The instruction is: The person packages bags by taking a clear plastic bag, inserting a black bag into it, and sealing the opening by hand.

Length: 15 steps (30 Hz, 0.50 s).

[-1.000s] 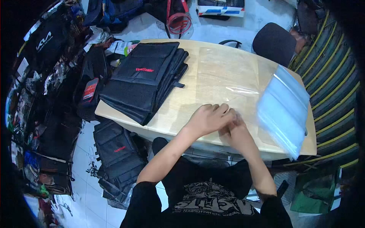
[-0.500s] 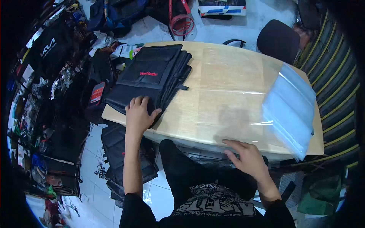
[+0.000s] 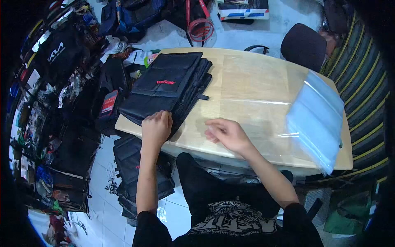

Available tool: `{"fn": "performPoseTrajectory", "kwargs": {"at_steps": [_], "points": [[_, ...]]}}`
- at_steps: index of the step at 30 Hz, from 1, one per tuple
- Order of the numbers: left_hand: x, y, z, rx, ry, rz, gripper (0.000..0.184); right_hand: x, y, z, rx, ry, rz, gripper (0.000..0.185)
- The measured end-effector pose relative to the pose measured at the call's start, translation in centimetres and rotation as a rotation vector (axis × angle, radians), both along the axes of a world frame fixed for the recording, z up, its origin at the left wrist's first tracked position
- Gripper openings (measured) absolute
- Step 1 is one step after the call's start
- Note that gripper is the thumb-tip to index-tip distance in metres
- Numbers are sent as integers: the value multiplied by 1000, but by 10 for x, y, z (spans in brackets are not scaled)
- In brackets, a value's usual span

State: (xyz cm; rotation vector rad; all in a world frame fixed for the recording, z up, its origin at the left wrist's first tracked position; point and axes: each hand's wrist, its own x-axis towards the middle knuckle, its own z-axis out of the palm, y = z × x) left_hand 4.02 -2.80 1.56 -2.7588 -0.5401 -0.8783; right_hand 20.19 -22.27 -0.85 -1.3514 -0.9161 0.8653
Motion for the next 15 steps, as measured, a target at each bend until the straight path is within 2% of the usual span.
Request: {"fn": "performPoseTrajectory", "kwargs": {"at_steps": [3,6,9,11,12,15], "points": [[1,-17,10,36,-128,-75,12,1,37,13,-73,277,17,53],[1,-52,16,-42,-165,-140,11,5,68,12,-91,618,71,60],[-3,-87,11,-98,-179,-258,14,8,83,10,113,816,40,56],[-3,-106,1,-7,-212,-329,13,13,83,12,85,823,-8,47],[-8,-119,2,-71,-120,-317,13,15,80,10,108,787,-8,44],[-19,-132,-4,-167,-121,-420,18,24,72,-5,108,684,-53,35]]}}
